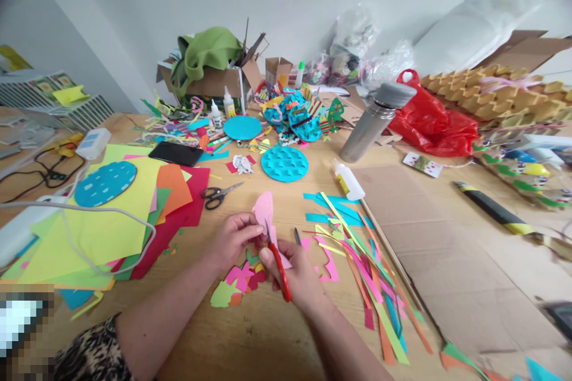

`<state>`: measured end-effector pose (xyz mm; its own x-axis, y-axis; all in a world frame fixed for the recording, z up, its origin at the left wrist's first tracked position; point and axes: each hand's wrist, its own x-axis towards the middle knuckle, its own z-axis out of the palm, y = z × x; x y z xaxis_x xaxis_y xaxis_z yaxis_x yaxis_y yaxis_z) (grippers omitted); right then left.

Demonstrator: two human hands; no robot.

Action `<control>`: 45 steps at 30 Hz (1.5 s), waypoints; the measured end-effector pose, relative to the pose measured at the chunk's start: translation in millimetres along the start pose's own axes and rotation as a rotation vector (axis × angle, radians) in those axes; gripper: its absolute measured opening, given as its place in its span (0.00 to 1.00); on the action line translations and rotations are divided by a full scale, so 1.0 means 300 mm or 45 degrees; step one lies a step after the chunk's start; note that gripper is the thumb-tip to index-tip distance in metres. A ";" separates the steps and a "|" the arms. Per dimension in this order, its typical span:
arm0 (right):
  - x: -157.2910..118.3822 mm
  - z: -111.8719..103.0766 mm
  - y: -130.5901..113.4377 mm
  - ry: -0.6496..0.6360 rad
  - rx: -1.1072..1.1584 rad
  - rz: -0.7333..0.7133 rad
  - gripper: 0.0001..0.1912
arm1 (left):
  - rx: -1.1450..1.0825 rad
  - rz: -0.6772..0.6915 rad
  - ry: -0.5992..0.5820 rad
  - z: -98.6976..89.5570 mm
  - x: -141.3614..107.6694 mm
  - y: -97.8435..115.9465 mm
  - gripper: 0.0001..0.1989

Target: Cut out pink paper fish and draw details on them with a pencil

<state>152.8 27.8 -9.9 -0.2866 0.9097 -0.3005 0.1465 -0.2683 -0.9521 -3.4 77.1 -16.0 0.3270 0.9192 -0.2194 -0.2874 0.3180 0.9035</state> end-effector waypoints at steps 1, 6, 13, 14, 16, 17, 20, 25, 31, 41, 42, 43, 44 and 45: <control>0.000 0.000 0.002 0.003 0.002 0.003 0.28 | -0.002 0.001 0.002 0.000 0.000 0.001 0.10; -0.003 0.004 -0.003 0.027 0.006 0.013 0.27 | -0.016 0.002 0.015 0.002 -0.001 0.001 0.10; -0.003 0.007 -0.015 0.040 -0.006 0.040 0.28 | -0.012 0.000 0.027 0.005 -0.001 -0.002 0.11; -0.003 0.007 -0.015 0.035 -0.002 0.039 0.28 | -0.009 0.000 0.027 0.005 -0.001 -0.001 0.11; -0.002 0.007 -0.014 0.024 0.008 0.029 0.28 | -0.003 0.001 0.026 0.007 -0.002 0.001 0.12; -0.001 0.007 -0.013 0.017 0.012 0.026 0.28 | 0.000 0.001 0.026 0.008 -0.002 0.002 0.12; -0.002 0.006 -0.009 0.012 0.025 0.022 0.28 | 0.005 -0.001 0.025 0.008 -0.002 0.003 0.12; -0.002 0.005 -0.002 0.024 0.034 0.023 0.27 | 0.002 0.000 0.024 0.007 -0.002 0.001 0.12; -0.002 0.005 -0.009 0.033 -0.001 0.031 0.28 | -0.006 0.000 0.023 0.009 -0.002 0.001 0.13; -0.004 0.002 -0.011 0.015 -0.009 0.036 0.28 | -0.019 -0.013 0.039 0.010 0.000 0.005 0.12; -0.005 0.002 -0.011 0.014 -0.003 0.038 0.28 | -0.016 -0.014 0.032 0.009 0.000 0.005 0.11; -0.005 0.003 -0.012 0.012 0.001 0.039 0.28 | -0.014 -0.012 0.028 0.009 -0.001 0.005 0.11; -0.005 0.003 -0.012 0.010 0.005 0.039 0.29 | -0.013 -0.010 0.024 0.009 -0.002 0.005 0.11; -0.006 0.003 -0.012 0.009 0.010 0.037 0.29 | -0.012 -0.008 0.022 0.009 -0.002 0.005 0.10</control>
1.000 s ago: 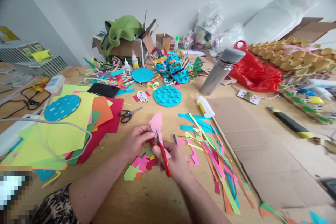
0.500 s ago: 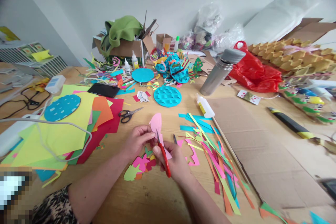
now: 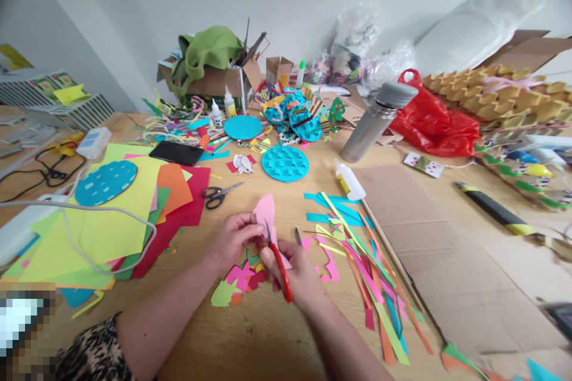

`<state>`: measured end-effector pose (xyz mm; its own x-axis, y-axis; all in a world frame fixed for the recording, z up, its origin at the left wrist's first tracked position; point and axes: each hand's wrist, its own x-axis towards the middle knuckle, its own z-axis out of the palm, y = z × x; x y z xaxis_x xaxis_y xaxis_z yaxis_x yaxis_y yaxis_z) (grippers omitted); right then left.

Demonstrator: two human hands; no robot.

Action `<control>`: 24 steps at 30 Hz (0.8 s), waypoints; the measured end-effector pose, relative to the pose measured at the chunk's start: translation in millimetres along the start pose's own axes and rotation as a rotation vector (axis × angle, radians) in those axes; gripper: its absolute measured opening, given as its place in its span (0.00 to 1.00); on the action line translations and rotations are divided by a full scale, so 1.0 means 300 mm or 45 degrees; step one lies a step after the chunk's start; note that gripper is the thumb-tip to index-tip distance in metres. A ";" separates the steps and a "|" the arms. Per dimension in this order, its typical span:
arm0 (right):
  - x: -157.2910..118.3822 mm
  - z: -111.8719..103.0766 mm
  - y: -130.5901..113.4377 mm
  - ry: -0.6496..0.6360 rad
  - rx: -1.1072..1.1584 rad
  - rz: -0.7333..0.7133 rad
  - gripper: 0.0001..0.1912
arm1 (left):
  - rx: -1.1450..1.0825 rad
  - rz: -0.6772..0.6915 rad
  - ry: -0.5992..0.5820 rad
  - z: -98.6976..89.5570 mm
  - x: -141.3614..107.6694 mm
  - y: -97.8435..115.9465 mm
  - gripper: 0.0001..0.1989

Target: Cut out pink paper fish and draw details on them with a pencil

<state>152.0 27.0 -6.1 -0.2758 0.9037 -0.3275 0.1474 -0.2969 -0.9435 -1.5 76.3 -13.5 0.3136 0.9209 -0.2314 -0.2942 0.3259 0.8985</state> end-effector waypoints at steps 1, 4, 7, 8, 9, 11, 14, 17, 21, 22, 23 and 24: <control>0.000 0.000 0.000 -0.002 0.005 -0.004 0.29 | -0.001 0.002 -0.001 0.000 -0.001 0.000 0.10; 0.000 -0.001 0.001 -0.009 0.019 -0.016 0.29 | -0.007 0.007 -0.004 0.001 -0.002 0.001 0.10; 0.000 0.000 0.001 -0.007 0.011 -0.005 0.29 | -0.008 0.009 -0.005 0.002 -0.001 0.001 0.09; 0.000 0.001 0.001 -0.002 0.008 -0.001 0.29 | -0.008 0.010 -0.005 0.002 -0.001 0.001 0.09; 0.000 0.001 0.001 0.001 0.004 0.002 0.29 | -0.007 0.011 -0.003 0.002 -0.001 0.000 0.09; 0.001 0.002 0.002 0.012 0.003 0.002 0.28 | -0.009 0.013 0.003 0.002 0.000 -0.002 0.10; 0.002 0.001 0.004 0.018 0.019 -0.006 0.29 | -0.016 0.008 0.011 0.000 0.000 -0.005 0.10; 0.003 0.000 0.005 0.011 0.030 -0.016 0.29 | -0.029 0.003 0.012 0.000 -0.001 -0.004 0.10; 0.005 -0.001 0.007 0.006 0.026 -0.020 0.29 | -0.068 0.008 0.027 0.004 0.000 0.000 0.12; 0.005 -0.001 0.007 0.006 0.027 -0.016 0.29 | -0.083 0.010 0.036 0.005 0.001 0.001 0.13; 0.005 -0.002 0.008 0.004 0.027 -0.011 0.29 | -0.098 0.013 0.047 0.006 0.002 0.001 0.14; 0.005 -0.002 0.009 0.001 0.028 -0.006 0.29 | -0.112 0.015 0.058 0.006 0.004 0.000 0.14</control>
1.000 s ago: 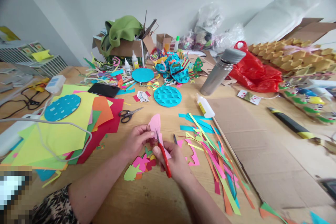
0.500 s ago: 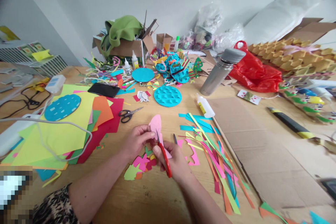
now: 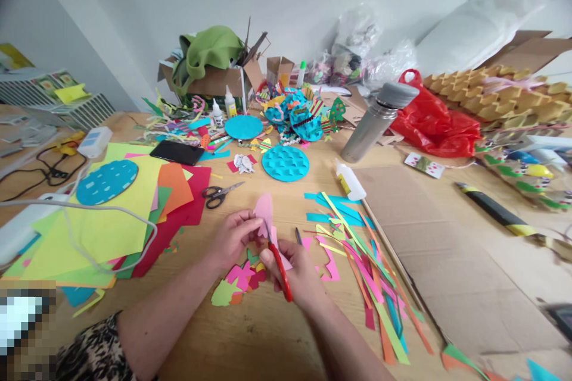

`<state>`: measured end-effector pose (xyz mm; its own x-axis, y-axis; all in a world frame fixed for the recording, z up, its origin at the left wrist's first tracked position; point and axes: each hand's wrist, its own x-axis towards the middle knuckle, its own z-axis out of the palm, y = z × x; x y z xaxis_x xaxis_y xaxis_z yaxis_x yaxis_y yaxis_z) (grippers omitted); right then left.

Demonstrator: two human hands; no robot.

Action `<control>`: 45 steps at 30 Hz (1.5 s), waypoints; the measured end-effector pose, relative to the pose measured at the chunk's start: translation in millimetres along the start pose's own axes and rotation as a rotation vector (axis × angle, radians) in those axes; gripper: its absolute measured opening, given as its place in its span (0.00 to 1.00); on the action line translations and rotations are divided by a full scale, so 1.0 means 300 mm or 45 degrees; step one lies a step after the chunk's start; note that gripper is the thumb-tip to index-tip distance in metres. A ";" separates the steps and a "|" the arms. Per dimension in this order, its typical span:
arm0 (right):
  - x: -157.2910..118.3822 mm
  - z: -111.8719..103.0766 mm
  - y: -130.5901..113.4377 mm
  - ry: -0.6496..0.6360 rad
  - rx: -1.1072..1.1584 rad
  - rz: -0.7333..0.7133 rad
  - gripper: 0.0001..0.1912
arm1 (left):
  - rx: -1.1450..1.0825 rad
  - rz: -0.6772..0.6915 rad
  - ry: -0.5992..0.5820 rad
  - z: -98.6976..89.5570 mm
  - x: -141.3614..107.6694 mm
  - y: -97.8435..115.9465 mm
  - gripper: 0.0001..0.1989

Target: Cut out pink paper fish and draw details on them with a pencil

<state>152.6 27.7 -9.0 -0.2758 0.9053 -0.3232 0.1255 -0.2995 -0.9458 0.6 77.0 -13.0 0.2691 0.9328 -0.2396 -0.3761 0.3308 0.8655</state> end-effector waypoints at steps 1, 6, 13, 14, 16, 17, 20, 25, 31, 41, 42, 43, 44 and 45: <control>0.000 0.000 0.000 -0.003 0.000 0.005 0.29 | -0.012 0.002 0.010 0.000 0.002 -0.001 0.14; -0.006 0.001 -0.015 0.003 -0.005 0.014 0.29 | -0.059 0.006 0.018 -0.002 0.005 0.000 0.13; -0.009 -0.001 -0.028 -0.040 0.026 -0.012 0.30 | -0.133 -0.027 -0.008 0.005 -0.002 0.013 0.11; -0.009 -0.002 -0.028 -0.042 0.027 -0.009 0.30 | -0.146 -0.031 -0.008 0.006 -0.002 0.014 0.11; -0.010 -0.004 -0.028 -0.047 0.032 -0.002 0.30 | -0.167 -0.039 -0.006 0.008 -0.002 0.014 0.11; -0.011 -0.004 -0.028 -0.047 0.037 -0.001 0.31 | -0.177 -0.042 -0.005 0.008 -0.002 0.013 0.11; -0.013 -0.004 -0.030 -0.051 0.059 0.004 0.31 | -0.204 -0.049 0.000 0.007 0.001 0.010 0.10; -0.012 -0.004 -0.027 -0.056 0.057 0.006 0.31 | -0.228 -0.051 0.001 0.005 0.003 0.011 0.10; -0.009 -0.003 -0.023 -0.028 0.041 -0.020 0.30 | -0.210 -0.077 -0.010 0.007 -0.005 0.013 0.11; -0.006 -0.005 -0.023 -0.022 0.026 0.030 0.29 | -0.140 -0.118 -0.015 0.002 -0.006 0.002 0.13; -0.005 -0.004 -0.023 -0.017 0.026 0.025 0.29 | -0.138 -0.116 -0.013 0.002 -0.006 0.002 0.13; -0.005 -0.004 -0.023 -0.010 0.028 0.019 0.29 | -0.136 -0.114 -0.013 0.002 -0.005 0.001 0.14; -0.004 -0.003 -0.023 -0.005 0.031 0.011 0.29 | -0.134 -0.112 -0.013 0.001 -0.004 0.001 0.14; -0.003 -0.002 -0.024 -0.001 0.035 0.000 0.30 | -0.131 -0.110 -0.014 0.001 -0.003 0.001 0.14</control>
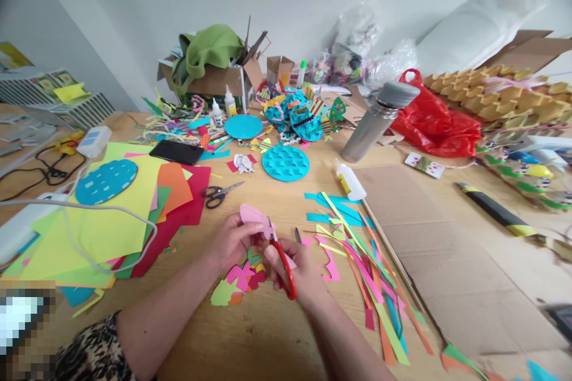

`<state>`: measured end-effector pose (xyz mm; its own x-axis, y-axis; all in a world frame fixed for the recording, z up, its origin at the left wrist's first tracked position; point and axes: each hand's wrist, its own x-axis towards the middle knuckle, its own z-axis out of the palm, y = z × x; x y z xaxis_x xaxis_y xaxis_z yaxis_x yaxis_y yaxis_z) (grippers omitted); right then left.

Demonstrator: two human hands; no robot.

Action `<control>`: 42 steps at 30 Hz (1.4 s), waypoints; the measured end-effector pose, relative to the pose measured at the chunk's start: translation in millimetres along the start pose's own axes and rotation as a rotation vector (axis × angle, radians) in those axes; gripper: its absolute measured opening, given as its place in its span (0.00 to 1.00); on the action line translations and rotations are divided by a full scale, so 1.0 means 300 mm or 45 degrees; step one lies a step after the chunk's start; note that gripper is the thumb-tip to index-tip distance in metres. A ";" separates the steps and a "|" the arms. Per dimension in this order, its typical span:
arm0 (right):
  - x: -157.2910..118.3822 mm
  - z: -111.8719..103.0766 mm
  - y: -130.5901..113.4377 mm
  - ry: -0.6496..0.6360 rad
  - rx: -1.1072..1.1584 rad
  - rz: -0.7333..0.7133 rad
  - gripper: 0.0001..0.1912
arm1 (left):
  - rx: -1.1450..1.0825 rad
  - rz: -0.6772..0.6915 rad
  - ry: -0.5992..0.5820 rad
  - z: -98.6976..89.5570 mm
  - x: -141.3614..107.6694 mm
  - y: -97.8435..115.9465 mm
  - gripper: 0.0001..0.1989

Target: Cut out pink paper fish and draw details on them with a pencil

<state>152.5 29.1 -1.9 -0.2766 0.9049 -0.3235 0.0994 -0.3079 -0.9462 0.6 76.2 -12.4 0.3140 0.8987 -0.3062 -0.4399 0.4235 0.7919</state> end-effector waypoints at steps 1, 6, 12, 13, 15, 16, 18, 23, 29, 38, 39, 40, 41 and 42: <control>0.000 0.001 0.000 0.003 0.006 -0.008 0.30 | 0.003 0.001 -0.001 0.000 0.001 0.000 0.14; -0.001 -0.002 0.002 -0.018 0.000 -0.001 0.30 | 0.018 0.013 0.008 0.001 0.001 0.004 0.13; -0.007 -0.006 0.000 -0.075 -0.047 -0.036 0.29 | 0.090 0.051 -0.011 -0.003 0.001 0.010 0.11; -0.007 -0.006 0.000 -0.073 -0.044 -0.035 0.30 | 0.108 0.054 -0.013 -0.005 0.001 0.010 0.11; -0.006 -0.006 0.001 -0.074 -0.035 -0.036 0.30 | 0.148 0.064 -0.018 -0.010 0.003 0.008 0.10; -0.005 -0.006 0.002 -0.076 -0.030 -0.035 0.30 | 0.169 0.070 -0.023 -0.012 0.005 0.007 0.10; -0.004 -0.006 0.004 -0.082 -0.022 -0.034 0.30 | 0.208 0.082 -0.032 -0.018 0.007 0.007 0.10; -0.004 -0.006 0.000 -0.081 -0.023 -0.011 0.30 | 0.266 0.098 -0.054 -0.027 0.010 0.010 0.10; -0.005 -0.004 -0.006 -0.080 -0.025 -0.003 0.31 | 0.296 0.100 -0.052 -0.029 0.009 0.009 0.11; -0.003 -0.003 0.001 -0.068 -0.049 -0.005 0.30 | 0.312 0.099 -0.073 -0.025 0.009 0.013 0.11; -0.003 -0.004 0.001 -0.070 -0.048 -0.007 0.30 | 0.310 0.091 -0.075 -0.025 0.010 0.014 0.12; -0.004 -0.004 0.001 -0.075 -0.048 -0.010 0.30 | 0.308 0.081 -0.079 -0.025 0.010 0.015 0.12; -0.004 -0.005 0.001 -0.083 -0.050 -0.013 0.30 | 0.306 0.071 -0.082 -0.026 0.011 0.016 0.13; -0.005 -0.006 0.001 -0.092 -0.052 -0.015 0.30 | 0.304 0.062 -0.085 -0.027 0.011 0.017 0.13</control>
<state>154.5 28.3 -1.6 -0.3457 0.8844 -0.3134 0.1345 -0.2839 -0.9494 -7.5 82.4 -13.8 0.3553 0.9047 -0.2352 -0.2471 0.3336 0.9098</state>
